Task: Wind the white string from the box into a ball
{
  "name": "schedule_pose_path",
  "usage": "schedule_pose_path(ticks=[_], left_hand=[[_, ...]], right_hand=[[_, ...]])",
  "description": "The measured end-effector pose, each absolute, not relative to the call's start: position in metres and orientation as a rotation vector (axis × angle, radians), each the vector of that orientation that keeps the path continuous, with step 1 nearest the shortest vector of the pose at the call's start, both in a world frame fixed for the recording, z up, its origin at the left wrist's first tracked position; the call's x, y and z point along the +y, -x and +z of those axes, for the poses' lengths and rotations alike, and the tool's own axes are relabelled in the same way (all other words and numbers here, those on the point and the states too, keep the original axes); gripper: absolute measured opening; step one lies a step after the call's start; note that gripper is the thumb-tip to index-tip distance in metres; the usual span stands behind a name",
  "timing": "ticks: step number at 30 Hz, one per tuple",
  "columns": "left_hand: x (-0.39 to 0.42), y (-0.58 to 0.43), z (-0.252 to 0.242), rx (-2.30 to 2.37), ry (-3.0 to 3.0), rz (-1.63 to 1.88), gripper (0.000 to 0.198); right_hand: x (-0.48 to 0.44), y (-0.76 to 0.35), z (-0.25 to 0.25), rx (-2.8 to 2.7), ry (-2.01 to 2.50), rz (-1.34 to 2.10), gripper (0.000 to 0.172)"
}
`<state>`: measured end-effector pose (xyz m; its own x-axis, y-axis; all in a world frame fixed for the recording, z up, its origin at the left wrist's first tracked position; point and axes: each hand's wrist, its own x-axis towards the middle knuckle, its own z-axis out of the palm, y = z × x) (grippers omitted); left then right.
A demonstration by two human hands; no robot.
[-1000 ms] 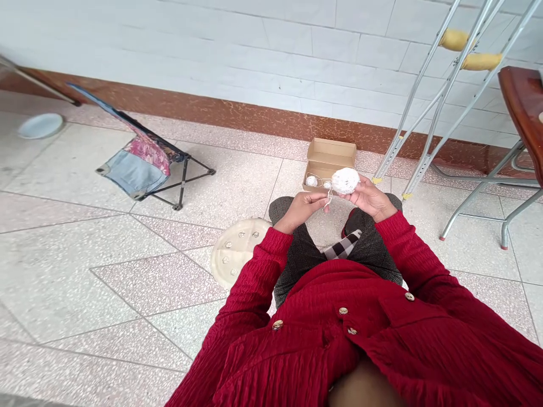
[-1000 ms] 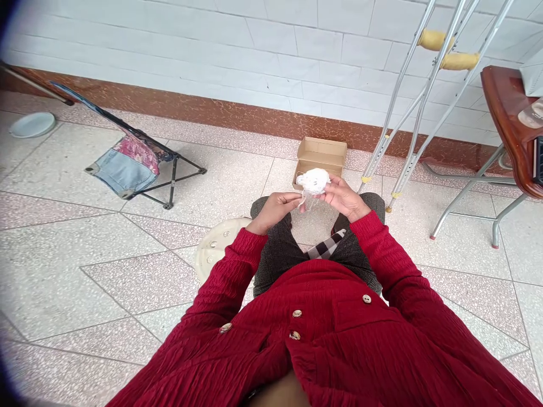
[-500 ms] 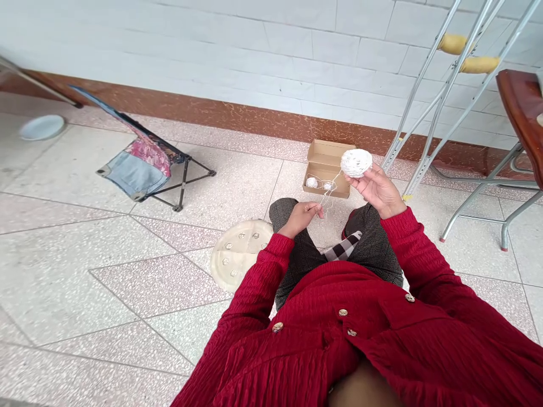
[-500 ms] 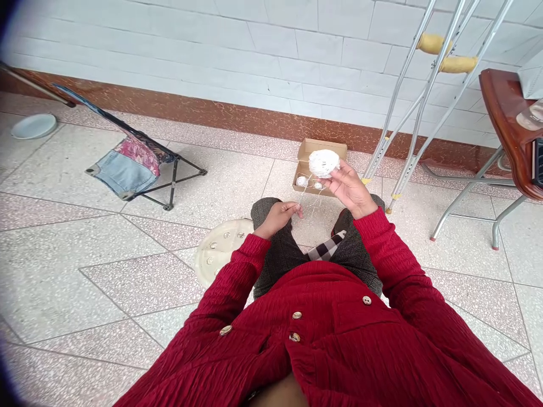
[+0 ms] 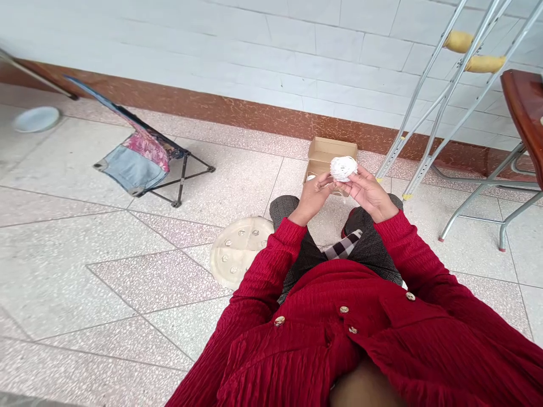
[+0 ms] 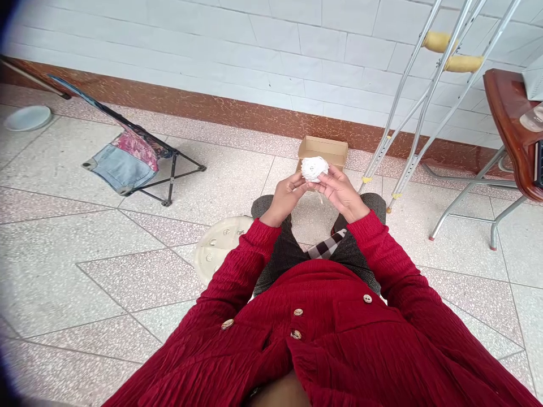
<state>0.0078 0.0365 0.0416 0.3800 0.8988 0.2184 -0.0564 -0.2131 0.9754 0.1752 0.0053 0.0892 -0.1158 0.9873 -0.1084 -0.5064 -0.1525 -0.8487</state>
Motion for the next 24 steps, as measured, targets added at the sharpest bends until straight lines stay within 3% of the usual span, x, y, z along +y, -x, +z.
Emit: schedule_pose_path(ticks=[9, 17, 24], left_hand=[[0.03, -0.017, 0.023, 0.797, -1.297, 0.992, 0.042], [0.056, 0.003, 0.039, 0.927, -1.562, 1.227, 0.063], [0.06, 0.007, 0.051, 0.952, -1.665, 1.103, 0.045]], right_hand=[[0.005, -0.178, 0.093, -0.877, 0.95, 1.555, 0.052], [0.001, -0.175, 0.099, -0.853, 0.924, 1.621, 0.046], [0.001, -0.172, 0.096, -0.797, 0.904, 1.699, 0.043]])
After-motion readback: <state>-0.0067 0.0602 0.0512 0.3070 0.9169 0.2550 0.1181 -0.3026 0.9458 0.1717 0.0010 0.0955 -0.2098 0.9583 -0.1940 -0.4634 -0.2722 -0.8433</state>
